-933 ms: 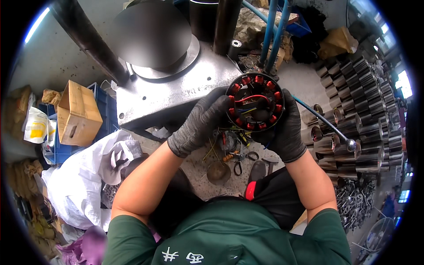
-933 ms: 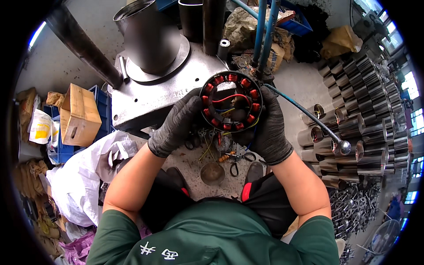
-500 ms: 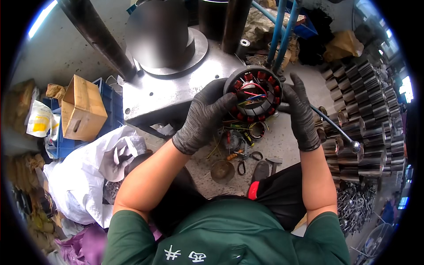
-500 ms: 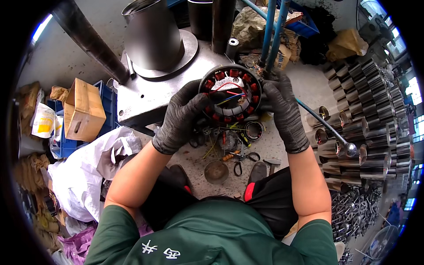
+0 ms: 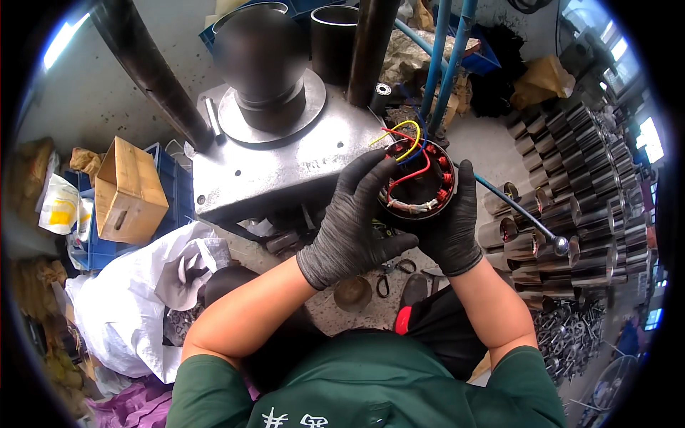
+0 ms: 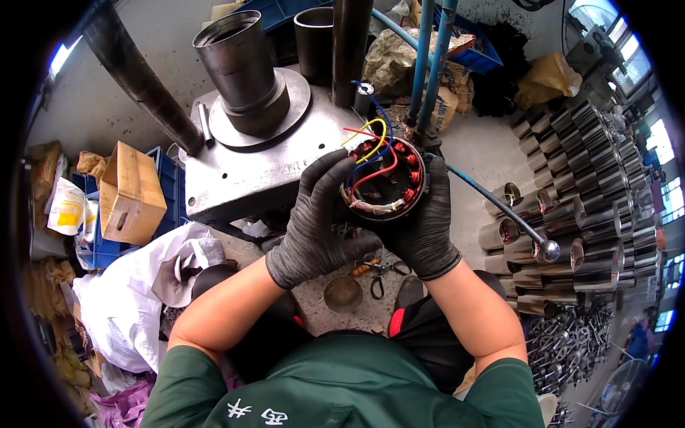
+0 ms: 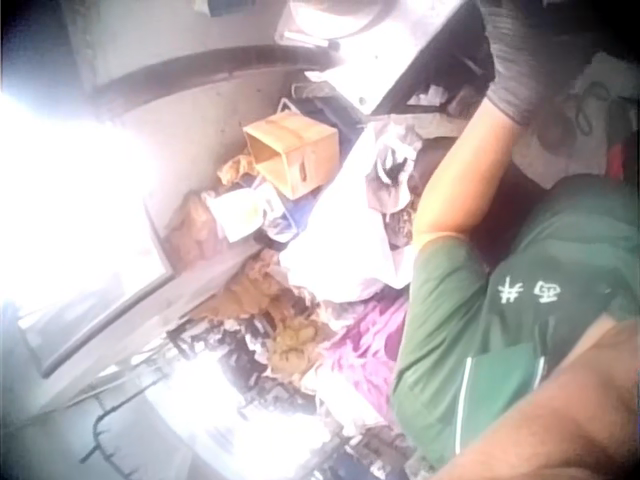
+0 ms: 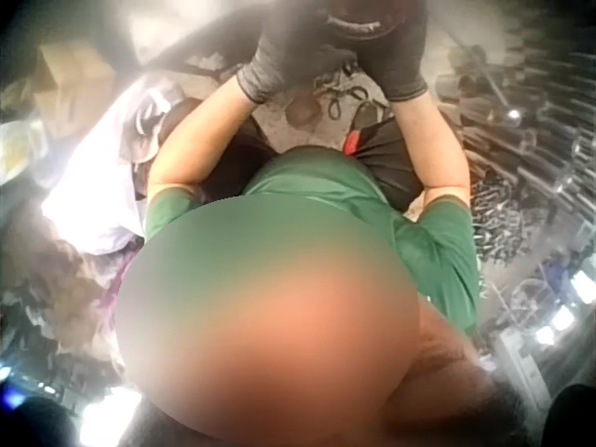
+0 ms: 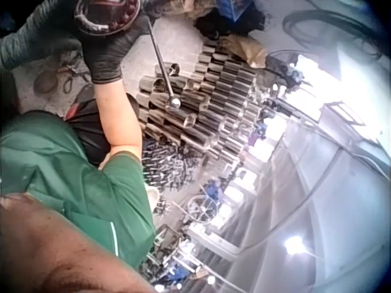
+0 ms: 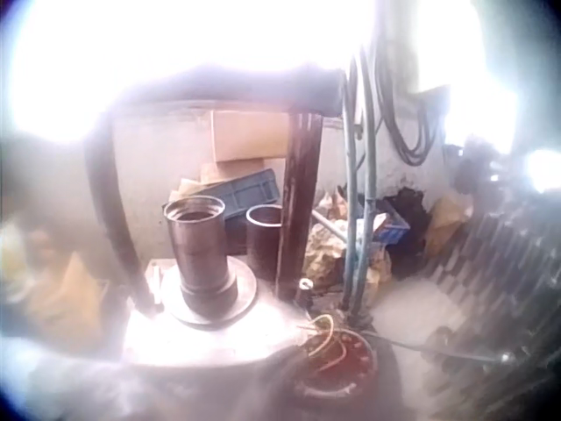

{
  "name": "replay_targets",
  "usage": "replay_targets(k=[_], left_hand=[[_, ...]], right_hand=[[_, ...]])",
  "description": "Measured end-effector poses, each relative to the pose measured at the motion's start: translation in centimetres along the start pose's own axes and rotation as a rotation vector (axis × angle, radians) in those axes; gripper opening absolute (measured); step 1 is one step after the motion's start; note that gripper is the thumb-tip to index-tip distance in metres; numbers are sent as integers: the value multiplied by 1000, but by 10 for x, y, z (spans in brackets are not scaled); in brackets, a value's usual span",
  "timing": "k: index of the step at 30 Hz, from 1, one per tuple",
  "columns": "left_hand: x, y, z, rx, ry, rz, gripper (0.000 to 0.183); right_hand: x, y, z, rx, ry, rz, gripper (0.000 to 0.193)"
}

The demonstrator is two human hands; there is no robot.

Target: The person assembles a metal motor housing by inserting a wound wire stator into a cylindrical metal casing and then uses a hydraulic press to seat the components together before moving the finished unit to a container.

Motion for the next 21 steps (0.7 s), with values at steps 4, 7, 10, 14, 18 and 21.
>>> replay_targets(k=[4,7,10,14,18,21], left_hand=[[-2,-7,-1,21,17,177,90],[-9,-4,-3,13,2,218,83],[-14,-7,-7,72,38,62,64],[-27,-18,-5,265,45,-136,53],[-30,-26,1,192,-81,291,52],[-21,-23,4,168,-94,251,48]], right_hand=[[3,1,3,24,16,-28,83],[2,2,-1,30,9,-34,81],[0,4,-1,77,91,-123,78],[7,7,-3,97,152,-248,74],[25,13,-11,102,66,-543,61],[23,10,-6,102,93,-423,62]])
Point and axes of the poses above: each hand's wrist, its own z-axis towards the middle knuckle, its own x-axis out of the back of the hand, y = z × x, the point moved 2 cm from there along z, towards the middle knuckle, and after that the axes turned 2 degrees about -x, right-handed, at the moved point
